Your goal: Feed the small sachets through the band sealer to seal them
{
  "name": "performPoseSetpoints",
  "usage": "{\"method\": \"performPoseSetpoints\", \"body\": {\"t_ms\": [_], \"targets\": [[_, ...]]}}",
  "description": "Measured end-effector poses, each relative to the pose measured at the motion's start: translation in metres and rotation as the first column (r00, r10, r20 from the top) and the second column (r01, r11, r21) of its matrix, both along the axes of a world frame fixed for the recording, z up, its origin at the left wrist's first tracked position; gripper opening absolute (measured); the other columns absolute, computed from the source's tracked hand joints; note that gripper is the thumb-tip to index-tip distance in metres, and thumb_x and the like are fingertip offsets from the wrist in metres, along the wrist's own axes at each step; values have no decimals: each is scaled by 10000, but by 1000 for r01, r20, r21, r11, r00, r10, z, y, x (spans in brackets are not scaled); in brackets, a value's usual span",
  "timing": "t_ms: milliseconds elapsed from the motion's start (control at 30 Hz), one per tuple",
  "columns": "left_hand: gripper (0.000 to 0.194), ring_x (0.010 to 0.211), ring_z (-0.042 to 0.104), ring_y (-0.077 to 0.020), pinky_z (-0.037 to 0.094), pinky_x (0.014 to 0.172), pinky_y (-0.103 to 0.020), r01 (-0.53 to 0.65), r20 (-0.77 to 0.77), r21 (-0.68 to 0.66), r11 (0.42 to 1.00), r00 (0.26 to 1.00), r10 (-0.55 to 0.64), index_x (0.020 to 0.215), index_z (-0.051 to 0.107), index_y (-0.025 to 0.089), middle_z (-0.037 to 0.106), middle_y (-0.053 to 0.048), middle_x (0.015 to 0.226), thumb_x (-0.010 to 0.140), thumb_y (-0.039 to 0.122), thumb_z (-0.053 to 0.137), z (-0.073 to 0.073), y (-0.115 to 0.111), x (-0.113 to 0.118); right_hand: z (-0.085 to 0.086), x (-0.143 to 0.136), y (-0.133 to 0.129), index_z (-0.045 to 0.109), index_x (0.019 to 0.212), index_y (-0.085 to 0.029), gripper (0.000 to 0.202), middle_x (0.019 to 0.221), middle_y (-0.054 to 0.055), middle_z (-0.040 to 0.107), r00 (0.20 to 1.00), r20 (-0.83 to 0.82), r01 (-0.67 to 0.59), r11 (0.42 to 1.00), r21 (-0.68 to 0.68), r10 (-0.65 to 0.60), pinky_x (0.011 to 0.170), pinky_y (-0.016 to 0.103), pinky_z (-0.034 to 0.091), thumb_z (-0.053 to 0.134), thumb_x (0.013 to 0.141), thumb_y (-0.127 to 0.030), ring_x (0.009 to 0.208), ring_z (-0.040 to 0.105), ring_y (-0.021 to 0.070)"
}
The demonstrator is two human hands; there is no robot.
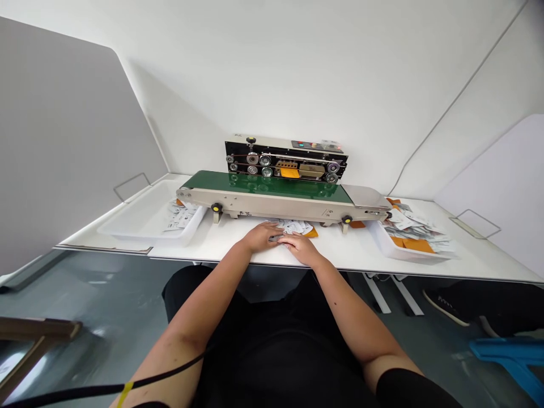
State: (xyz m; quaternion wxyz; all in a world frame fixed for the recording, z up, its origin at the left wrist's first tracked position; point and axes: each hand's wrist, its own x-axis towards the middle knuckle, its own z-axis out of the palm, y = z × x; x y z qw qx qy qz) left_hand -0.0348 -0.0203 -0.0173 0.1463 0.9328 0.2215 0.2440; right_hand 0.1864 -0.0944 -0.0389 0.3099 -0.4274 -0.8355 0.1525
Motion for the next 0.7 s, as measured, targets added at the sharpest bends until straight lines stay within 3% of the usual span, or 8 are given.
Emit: {"method": "performPoseSetpoints", "body": {"t_ms": [100, 233, 333, 433, 567, 700], "targets": [[309, 1242, 612, -269, 411, 1124, -441, 64, -1, 106, 992, 998, -64, 1206, 724, 246, 725, -92, 1227, 922, 338, 646, 1, -1, 2, 0, 1, 0, 695, 1218, -319, 383, 1206, 1, 716, 999, -53, -3, 1000, 9, 4, 1181, 476, 324, 483, 943, -157, 1199, 624, 190], [289, 1117, 661, -224, 491, 1005, -361, 131, 29, 208, 969, 990, -140, 1140, 741, 207, 749, -101, 1144, 1010, 331, 515, 3, 1, 5, 6, -1, -6, 652, 1274, -275, 414, 1243, 53, 671, 987, -153, 48, 999, 24, -43, 1075, 394, 444, 543, 891, -162, 1195, 599, 203], [299, 1058, 650, -218, 492, 966, -355, 98, 68, 283, 954, 990, -121, 1100, 742, 190, 743, -108, 1102, 1026, 311, 479, 5, 1, 5, 9, -2, -9, 630, 1284, -263, 419, 1233, 65, 656, 977, -167, 135, 991, 23, -130, 1042, 385, 462, 592, 871, -204, 1180, 593, 220], [286, 1013, 624, -222, 485, 920, -356, -12, 111, 341, 940, 993, -28, 1041, 742, 185, 718, -115, 1073, 1024, 295, 478, 7, -1, 3, 5, -1, -7, 634, 1270, -250, 393, 1246, 81, 643, 961, -167, 229, 973, 21, -222, 1032, 402, 464, 618, 879, -273, 1175, 588, 242], [274, 928, 597, -215, 471, 876, -350, -143, 190, 302, 943, 978, 88, 1030, 711, 175, 689, -104, 977, 1026, 288, 461, 8, -4, 0, -1, -1, 0, 652, 1243, -233, 357, 1248, 98, 647, 955, -161, 260, 963, 64, -248, 1053, 431, 439, 607, 894, -290, 1204, 565, 262], [266, 927, 603, -206, 473, 877, -335, -180, 313, 125, 976, 940, 134, 1060, 668, 166, 676, -91, 961, 1031, 291, 435, 7, -6, -2, 1, -7, 9, 690, 1145, -225, 259, 1179, 99, 681, 948, -202, 276, 952, 131, -247, 1036, 434, 441, 572, 925, -291, 1152, 581, 255]]}}
